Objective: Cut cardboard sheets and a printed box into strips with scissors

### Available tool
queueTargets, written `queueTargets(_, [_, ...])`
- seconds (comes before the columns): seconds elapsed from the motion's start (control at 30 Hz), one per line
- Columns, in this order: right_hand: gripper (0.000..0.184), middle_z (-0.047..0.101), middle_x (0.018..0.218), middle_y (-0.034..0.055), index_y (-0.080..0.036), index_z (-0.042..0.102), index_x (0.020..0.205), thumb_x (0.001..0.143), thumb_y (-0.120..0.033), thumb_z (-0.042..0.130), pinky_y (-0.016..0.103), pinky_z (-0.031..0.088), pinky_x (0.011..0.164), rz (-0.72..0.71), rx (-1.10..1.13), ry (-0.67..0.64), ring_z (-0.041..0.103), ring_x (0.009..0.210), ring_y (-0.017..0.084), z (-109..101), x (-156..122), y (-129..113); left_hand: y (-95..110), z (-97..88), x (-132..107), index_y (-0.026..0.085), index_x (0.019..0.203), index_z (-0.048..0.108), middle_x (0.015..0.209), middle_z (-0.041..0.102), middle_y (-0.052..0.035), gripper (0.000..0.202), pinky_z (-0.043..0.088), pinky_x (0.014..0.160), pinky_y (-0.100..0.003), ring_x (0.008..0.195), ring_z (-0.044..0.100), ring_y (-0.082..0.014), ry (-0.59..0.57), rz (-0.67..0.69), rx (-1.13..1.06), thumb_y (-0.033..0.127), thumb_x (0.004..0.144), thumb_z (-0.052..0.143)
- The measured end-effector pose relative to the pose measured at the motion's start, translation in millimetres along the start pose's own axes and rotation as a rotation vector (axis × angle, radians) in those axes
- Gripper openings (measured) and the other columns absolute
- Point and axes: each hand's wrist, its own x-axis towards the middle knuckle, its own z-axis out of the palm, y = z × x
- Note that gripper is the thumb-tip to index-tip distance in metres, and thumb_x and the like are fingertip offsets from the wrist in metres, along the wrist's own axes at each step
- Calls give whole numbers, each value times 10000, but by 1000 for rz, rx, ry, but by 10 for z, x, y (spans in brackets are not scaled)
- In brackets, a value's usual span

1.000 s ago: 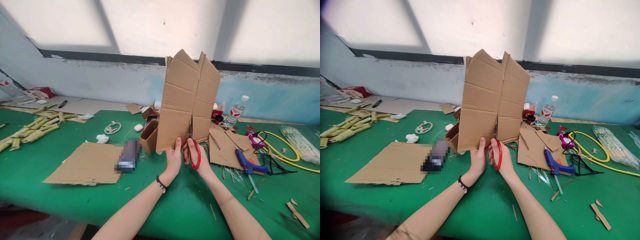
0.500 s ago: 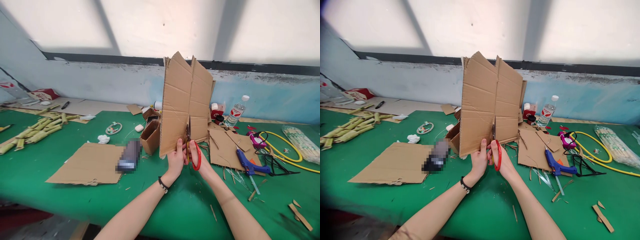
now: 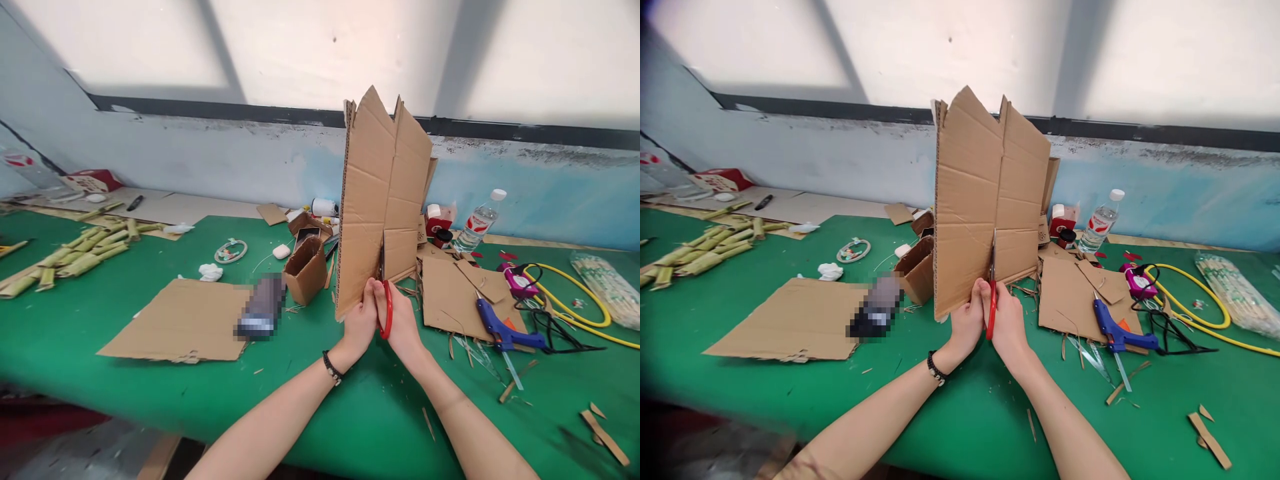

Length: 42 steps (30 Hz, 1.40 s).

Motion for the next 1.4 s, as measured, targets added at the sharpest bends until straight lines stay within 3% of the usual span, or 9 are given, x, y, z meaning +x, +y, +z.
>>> queueTargets(0.17, [609,699,735,51,-314,559,801,1063,-853,452,335,424,654,-41,-6,59,609,667,260,65,-2,38,25,-8,4,258,741,816,621,734,-112,512,625,718,-409,880,826,-397,17,-16,146,702,987,750])
queueTargets(0.3, [649,627,574,15,-325,532,768,1053,-899,425,342,424,572,-14,70,33,595,536,242,74,-26,20,101,7,3,282,475,595,447,580,-71,749,518,532,-349,511,666,-275,-85,-15,148,787,1027,617])
queueTargets(0.37, [660,586,507,-7,-329,529,757,1049,-913,433,342,438,526,9,145,-2,587,467,232,71,-43,9,141,10,21,288,440,525,408,521,-49,790,491,499,-349,421,569,-232,-125,-7,121,816,1022,599])
queueTargets(0.47, [657,628,527,-8,-317,578,785,1038,-916,482,339,450,477,23,231,-31,582,420,213,60,-42,21,182,7,73,254,625,701,588,698,-64,606,630,730,-383,650,730,-278,-55,101,21,748,974,736])
queueTargets(0.57, [691,691,597,3,-286,670,892,1013,-944,494,327,446,439,52,301,-79,577,409,191,28,8,60,180,7,123,221,832,803,880,846,-116,459,636,1039,-434,1023,816,-336,-10,157,-39,667,940,818])
queueTargets(0.73, [821,712,624,32,-238,697,928,961,-1019,446,324,483,467,78,390,-139,596,432,177,-94,103,41,149,35,129,241,883,813,1051,877,-127,375,593,1192,-439,1302,780,-349,-55,199,-105,611,919,863])
queueTargets(0.9, [775,639,549,6,-250,667,858,926,-1012,545,321,462,417,112,416,-92,569,395,177,-152,90,-55,173,59,117,211,1063,826,1307,854,-166,511,513,1284,-449,1372,757,-346,-84,222,-75,697,902,825])
queueTargets(1.13, [737,598,473,-18,-268,629,761,920,-986,592,298,421,345,124,394,-29,519,323,163,-106,47,-79,177,51,125,185,1004,798,1277,845,-216,613,487,1316,-471,1347,764,-368,-102,199,-32,788,897,766])
queueTargets(1.4, [800,571,431,-34,-251,635,759,870,-1040,570,272,440,334,145,382,-84,490,294,144,-165,104,-80,155,33,180,177,1194,840,1416,817,-209,687,442,1362,-477,1469,712,-356,-100,255,-21,804,936,733])
